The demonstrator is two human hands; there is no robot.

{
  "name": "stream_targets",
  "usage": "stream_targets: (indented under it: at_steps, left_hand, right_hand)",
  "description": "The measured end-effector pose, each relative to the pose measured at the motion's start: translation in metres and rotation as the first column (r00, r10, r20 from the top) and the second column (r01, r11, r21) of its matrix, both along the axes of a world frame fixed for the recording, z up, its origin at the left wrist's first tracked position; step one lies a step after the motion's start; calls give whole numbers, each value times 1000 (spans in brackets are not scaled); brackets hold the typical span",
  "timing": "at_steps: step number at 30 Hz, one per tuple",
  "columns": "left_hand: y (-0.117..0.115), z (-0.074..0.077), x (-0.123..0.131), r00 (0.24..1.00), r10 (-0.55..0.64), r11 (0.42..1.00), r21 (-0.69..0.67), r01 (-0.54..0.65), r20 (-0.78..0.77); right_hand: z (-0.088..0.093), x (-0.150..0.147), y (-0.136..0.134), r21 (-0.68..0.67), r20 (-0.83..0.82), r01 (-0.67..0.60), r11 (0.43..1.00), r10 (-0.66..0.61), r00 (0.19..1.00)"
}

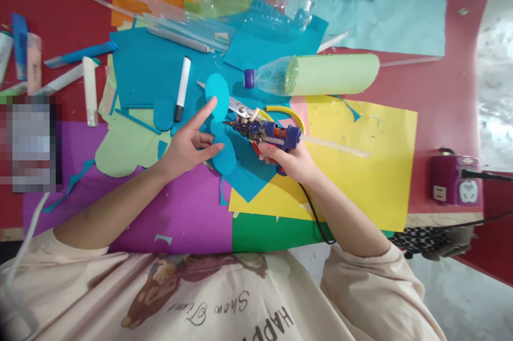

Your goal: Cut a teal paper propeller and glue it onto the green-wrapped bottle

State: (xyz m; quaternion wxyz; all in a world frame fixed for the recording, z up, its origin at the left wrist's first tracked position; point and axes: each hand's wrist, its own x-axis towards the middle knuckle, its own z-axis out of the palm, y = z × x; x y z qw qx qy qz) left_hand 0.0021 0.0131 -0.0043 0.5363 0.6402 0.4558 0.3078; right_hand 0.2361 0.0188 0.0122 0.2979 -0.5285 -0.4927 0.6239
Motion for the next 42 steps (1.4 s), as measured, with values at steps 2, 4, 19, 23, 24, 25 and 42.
stream_targets:
  at_steps: [2,4,19,23,24,25,42]
  left_hand:
    - [0,0,0,1000,11,1000,23,-11,-6]
    - [0,0,0,1000,22,999,41,-22,2]
    - [3,0,3,994,71,997,-17,-70,84]
    - [1,2,3,996,50,999,-1,-50,76]
    - [1,2,2,996,45,999,3,-45,74]
    - [1,1,2,997,41,999,7,-42,70]
    - [0,-14,1,996,-10,991,133,21,-85]
  right_hand:
    - [0,0,0,-1,0,-8,1000,8,1000]
    - [0,0,0,4,-4,-22,1000,22,1000]
    - [2,2,1,43,9,-79,996,78,997]
    - [-1,3,0,55,7,-75,996,74,997]
    - [-2,3,0,60,5,-73,996,73,997]
    - [-2,4,0,64,3,-73,995,73,997]
    - [-5,6,-1,63,42,-110,992,107,993]
